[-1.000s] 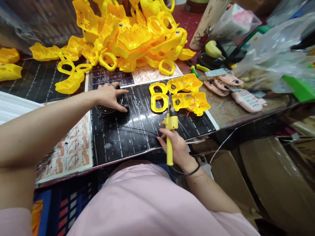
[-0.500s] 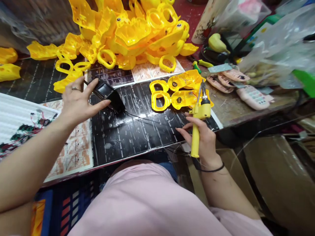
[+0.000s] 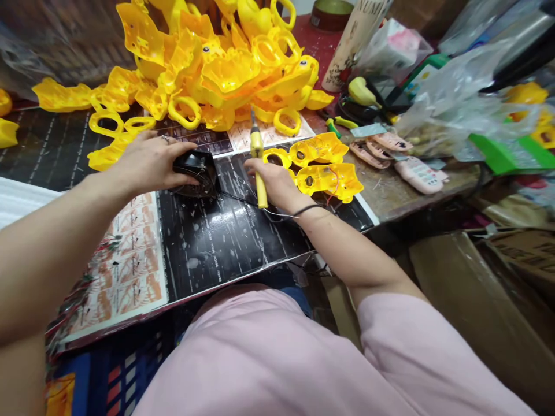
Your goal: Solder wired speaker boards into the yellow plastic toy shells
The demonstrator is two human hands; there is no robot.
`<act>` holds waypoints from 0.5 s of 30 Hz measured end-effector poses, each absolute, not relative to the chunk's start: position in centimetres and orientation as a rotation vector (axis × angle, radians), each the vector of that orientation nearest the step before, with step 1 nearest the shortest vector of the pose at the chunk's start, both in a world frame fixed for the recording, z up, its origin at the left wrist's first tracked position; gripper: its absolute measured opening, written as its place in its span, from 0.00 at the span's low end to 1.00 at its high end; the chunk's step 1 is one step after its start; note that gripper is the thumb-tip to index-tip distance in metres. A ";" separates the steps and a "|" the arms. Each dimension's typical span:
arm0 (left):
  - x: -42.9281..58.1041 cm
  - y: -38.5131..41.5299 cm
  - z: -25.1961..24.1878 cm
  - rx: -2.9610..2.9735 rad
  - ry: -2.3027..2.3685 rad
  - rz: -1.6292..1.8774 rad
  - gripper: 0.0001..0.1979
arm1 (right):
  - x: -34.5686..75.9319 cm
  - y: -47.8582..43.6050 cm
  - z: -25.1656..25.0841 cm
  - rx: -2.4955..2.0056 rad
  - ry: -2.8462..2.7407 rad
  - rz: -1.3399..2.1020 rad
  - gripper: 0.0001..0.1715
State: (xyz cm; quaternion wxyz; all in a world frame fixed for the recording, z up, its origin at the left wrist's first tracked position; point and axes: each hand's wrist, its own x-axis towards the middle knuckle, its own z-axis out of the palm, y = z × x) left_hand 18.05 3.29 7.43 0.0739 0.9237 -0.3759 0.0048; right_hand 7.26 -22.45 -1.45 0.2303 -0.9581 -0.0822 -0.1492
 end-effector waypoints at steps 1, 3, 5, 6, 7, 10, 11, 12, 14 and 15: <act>17.6 3.3 7.3 2.788 -1.081 0.037 0.37 | 8.3 -22.0 -1.7 -2.667 -0.223 -0.370 0.18; 16.8 3.3 7.2 2.843 -1.035 0.061 0.37 | 9.5 -21.2 -2.1 -2.747 -0.208 -0.271 0.20; 16.3 3.4 7.4 2.884 -1.096 0.063 0.37 | 10.0 -20.5 -2.0 -2.813 -0.190 -0.183 0.21; 16.3 3.5 7.5 2.887 -1.150 0.069 0.37 | 10.0 -20.2 -1.9 -2.831 -0.183 -0.155 0.22; 16.3 3.7 7.5 2.882 -1.198 0.079 0.37 | 10.0 -20.0 -1.8 -2.837 -0.179 -0.140 0.23; 16.7 4.4 7.7 2.879 -1.234 0.082 0.37 | 9.9 -19.6 -1.4 -2.858 -0.168 -0.098 0.24; 16.8 4.6 7.8 2.886 -1.216 0.073 0.36 | 9.9 -19.5 -1.2 -2.862 -0.164 -0.089 0.24; 16.9 4.8 7.8 2.893 -1.204 0.059 0.35 | 10.0 -19.5 -1.1 -2.865 -0.158 -0.084 0.23; 16.8 4.9 7.8 2.903 -1.194 0.060 0.32 | 9.8 -19.4 -0.5 -2.870 -0.139 -0.088 0.23; 16.7 4.8 7.7 2.912 -1.183 0.076 0.32 | 9.6 -19.5 -0.1 -2.868 -0.129 -0.104 0.23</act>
